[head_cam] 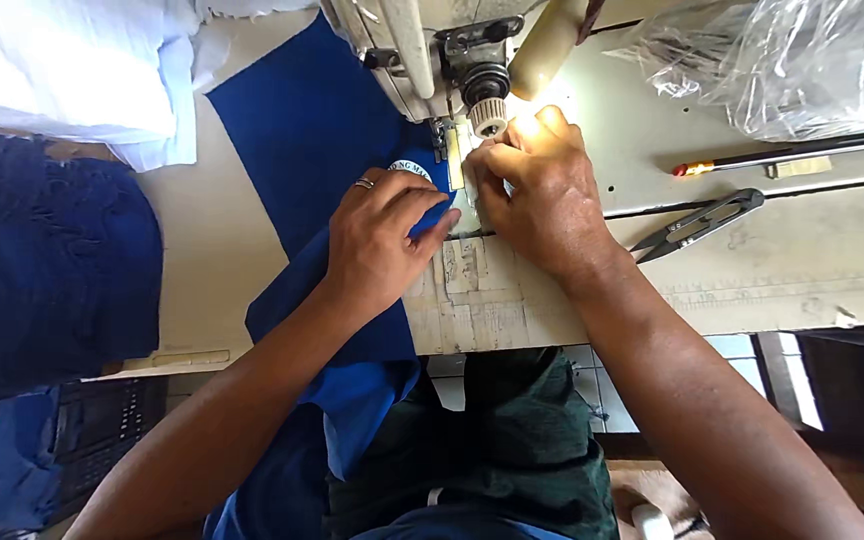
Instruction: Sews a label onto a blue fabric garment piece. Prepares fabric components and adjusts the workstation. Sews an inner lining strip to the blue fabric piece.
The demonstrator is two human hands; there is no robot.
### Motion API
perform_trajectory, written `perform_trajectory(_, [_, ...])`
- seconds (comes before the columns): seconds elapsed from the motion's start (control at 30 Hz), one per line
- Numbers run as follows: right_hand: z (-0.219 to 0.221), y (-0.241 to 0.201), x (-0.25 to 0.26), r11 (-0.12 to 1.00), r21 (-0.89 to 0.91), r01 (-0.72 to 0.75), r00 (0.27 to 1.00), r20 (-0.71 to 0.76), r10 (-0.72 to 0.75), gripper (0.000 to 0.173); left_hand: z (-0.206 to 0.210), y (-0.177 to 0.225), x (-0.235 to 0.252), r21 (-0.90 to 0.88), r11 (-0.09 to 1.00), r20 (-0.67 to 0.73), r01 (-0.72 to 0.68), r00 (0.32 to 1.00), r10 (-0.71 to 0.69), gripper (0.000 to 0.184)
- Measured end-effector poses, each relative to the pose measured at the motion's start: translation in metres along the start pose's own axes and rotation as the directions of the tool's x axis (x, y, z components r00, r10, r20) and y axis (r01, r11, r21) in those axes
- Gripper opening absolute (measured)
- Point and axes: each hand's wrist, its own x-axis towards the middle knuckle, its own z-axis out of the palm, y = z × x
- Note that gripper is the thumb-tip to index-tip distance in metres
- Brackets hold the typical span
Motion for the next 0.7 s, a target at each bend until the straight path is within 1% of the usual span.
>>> perform_trajectory(0.07, [0.000,0.000,0.000,1.000,0.000,-0.002,1.000,0.004,0.002,0.021,-0.003,0.001,0.001,0.007,1.000,0.029,0.012,0.999,-0.013,0.022])
perform_trajectory(0.13, [0.000,0.000,0.000,1.000,-0.001,-0.005,1.000,0.006,0.005,0.021,-0.004,0.001,0.003,0.019,1.000,0.035,0.020,0.999,-0.020,0.018])
perform_trajectory(0.3, [0.001,0.001,0.000,1.000,-0.004,-0.012,1.000,0.015,0.012,0.021,0.002,-0.004,0.003,-0.068,0.997,-0.070,0.045,0.996,-0.049,0.017])
perform_trajectory(0.37, [0.001,0.000,0.000,1.000,-0.002,-0.010,1.000,0.015,0.010,0.021,0.004,-0.004,0.002,-0.064,0.997,-0.087,0.030,0.996,-0.036,0.016])
perform_trajectory(0.47, [0.000,-0.001,0.000,1.000,0.017,0.002,1.000,-0.012,-0.002,0.022,0.005,-0.001,0.000,-0.003,1.000,-0.066,-0.002,0.998,0.002,0.014])
perform_trajectory(0.53, [0.000,-0.002,-0.001,0.998,0.061,0.025,1.000,-0.019,-0.024,0.023,0.005,0.003,-0.002,0.034,0.999,-0.048,-0.013,0.999,0.015,0.014])
perform_trajectory(0.6, [0.000,-0.002,-0.001,0.993,0.090,0.074,0.997,0.015,-0.076,0.026,0.003,0.009,-0.004,0.077,0.997,-0.018,-0.007,1.000,0.009,0.015])
perform_trajectory(0.7, [0.000,-0.002,-0.001,0.990,0.070,0.120,0.988,0.094,-0.126,0.028,0.002,0.015,-0.007,0.134,0.991,-0.004,0.006,1.000,-0.005,0.016])
